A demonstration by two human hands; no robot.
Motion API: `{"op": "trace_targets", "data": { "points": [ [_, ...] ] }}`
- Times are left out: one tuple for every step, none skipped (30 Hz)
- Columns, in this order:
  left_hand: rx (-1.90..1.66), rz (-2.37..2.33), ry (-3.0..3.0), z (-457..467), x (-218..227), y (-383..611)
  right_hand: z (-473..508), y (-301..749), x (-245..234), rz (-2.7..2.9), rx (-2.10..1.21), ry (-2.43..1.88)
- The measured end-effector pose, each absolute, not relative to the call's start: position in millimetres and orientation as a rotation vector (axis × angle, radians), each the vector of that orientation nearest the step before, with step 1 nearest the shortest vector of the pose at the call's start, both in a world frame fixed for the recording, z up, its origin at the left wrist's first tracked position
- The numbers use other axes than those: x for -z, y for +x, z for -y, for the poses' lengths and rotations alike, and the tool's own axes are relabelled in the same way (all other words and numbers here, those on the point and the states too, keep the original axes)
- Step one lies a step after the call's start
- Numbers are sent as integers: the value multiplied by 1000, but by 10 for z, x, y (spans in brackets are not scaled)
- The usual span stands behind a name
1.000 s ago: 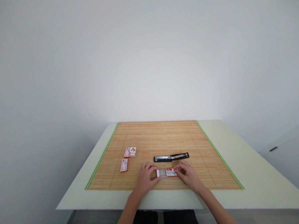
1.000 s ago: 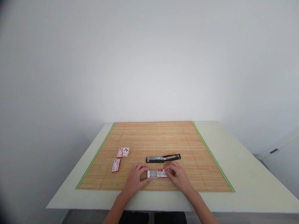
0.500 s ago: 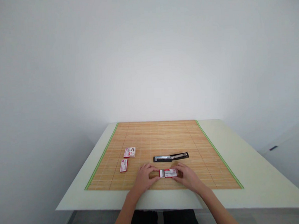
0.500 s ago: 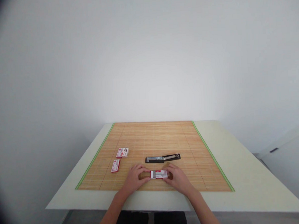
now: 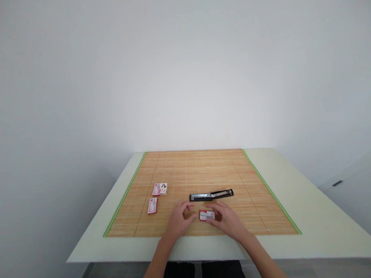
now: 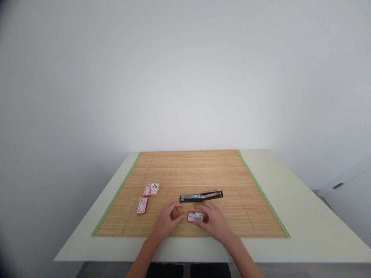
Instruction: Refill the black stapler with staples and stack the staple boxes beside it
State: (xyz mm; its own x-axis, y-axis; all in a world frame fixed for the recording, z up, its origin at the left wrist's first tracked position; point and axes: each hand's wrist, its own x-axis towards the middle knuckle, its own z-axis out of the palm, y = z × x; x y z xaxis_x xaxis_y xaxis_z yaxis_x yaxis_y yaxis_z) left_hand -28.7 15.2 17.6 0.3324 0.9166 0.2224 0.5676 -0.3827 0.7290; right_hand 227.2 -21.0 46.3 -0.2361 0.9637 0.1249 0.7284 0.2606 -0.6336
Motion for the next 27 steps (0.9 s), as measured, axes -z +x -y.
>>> {"op": "trace_targets", "data": {
  "points": [
    [-900, -1350, 2048, -193, -170, -290, 199, 2246, -470, 2043, -616, -1520],
    [-939, -1409, 2040, -243, -164, -286, 185, 2217, -477, 2051, -609, -1516],
    [-961, -1464, 2044, -298, -160, -274, 169, 2188, -483, 2063, -605, -1518],
    [-961, -1502, 2057, -356, -156, -255, 153, 2161, -489, 2073, -603, -1525],
    [-941, -1518, 2080, -413, -154, -232, 137, 2137, -495, 2083, -602, -1536],
    [-907, -1512, 2108, -465, -154, -207, 122, 2118, -500, 2095, -601, -1546],
    [-865, -1494, 2137, -510, -153, -184, 109, 2102, -506, 2107, -600, -1555],
    [-825, -1471, 2161, -545, -154, -164, 97, 2091, -512, 2119, -596, -1558],
    [-792, -1449, 2179, -568, -153, -151, 85, 2084, -518, 2128, -591, -1552],
    [-765, -1431, 2191, -580, -152, -143, 72, 2079, -524, 2131, -584, -1537],
    [-747, -1417, 2197, -579, -150, -141, 57, 2076, -530, 2126, -574, -1519],
    [-735, -1405, 2202, -567, -146, -144, 41, 2075, -535, 2111, -561, -1503],
    [-727, -1394, 2206, -547, -141, -149, 21, 2073, -539, 2089, -548, -1494],
    [-724, -1386, 2209, -519, -137, -154, 0, 2072, -542, 2067, -535, -1494],
    [-720, -1380, 2210, -487, -134, -159, -22, 2070, -545, 2048, -524, -1503],
    [-719, -1375, 2211, -453, -133, -161, -43, 2067, -547, 2038, -517, -1515],
    [-718, -1370, 2211, -421, -134, -161, -64, 2063, -548, 2036, -514, -1526],
    [-718, -1365, 2213, -392, -139, -160, -82, 2059, -549, 2044, -517, -1531],
    [-718, -1361, 2214, -368, -146, -156, -98, 2053, -549, 2057, -523, -1527],
    [-717, -1358, 2214, -349, -155, -153, -110, 2047, -549, 2069, -528, -1519],
    [-715, -1359, 2213, -336, -164, -149, -121, 2041, -548, 2078, -535, -1512],
    [-713, -1361, 2211, -328, -172, -145, -130, 2034, -547, 2085, -544, -1507],
    [-709, -1364, 2208, -324, -179, -142, -138, 2028, -546, 2087, -552, -1505],
    [-706, -1367, 2205, -324, -184, -140, -147, 2022, -547, 2089, -561, -1505],
    [-705, -1367, 2204, -325, -187, -139, -157, 2017, -550, 2092, -570, -1504],
    [-706, -1366, 2204, -327, -188, -138, -167, 2010, -554, 2100, -580, -1501],
    [-707, -1365, 2204, -329, -188, -137, -178, 2004, -561, 2109, -586, -1497]
  ]
}}
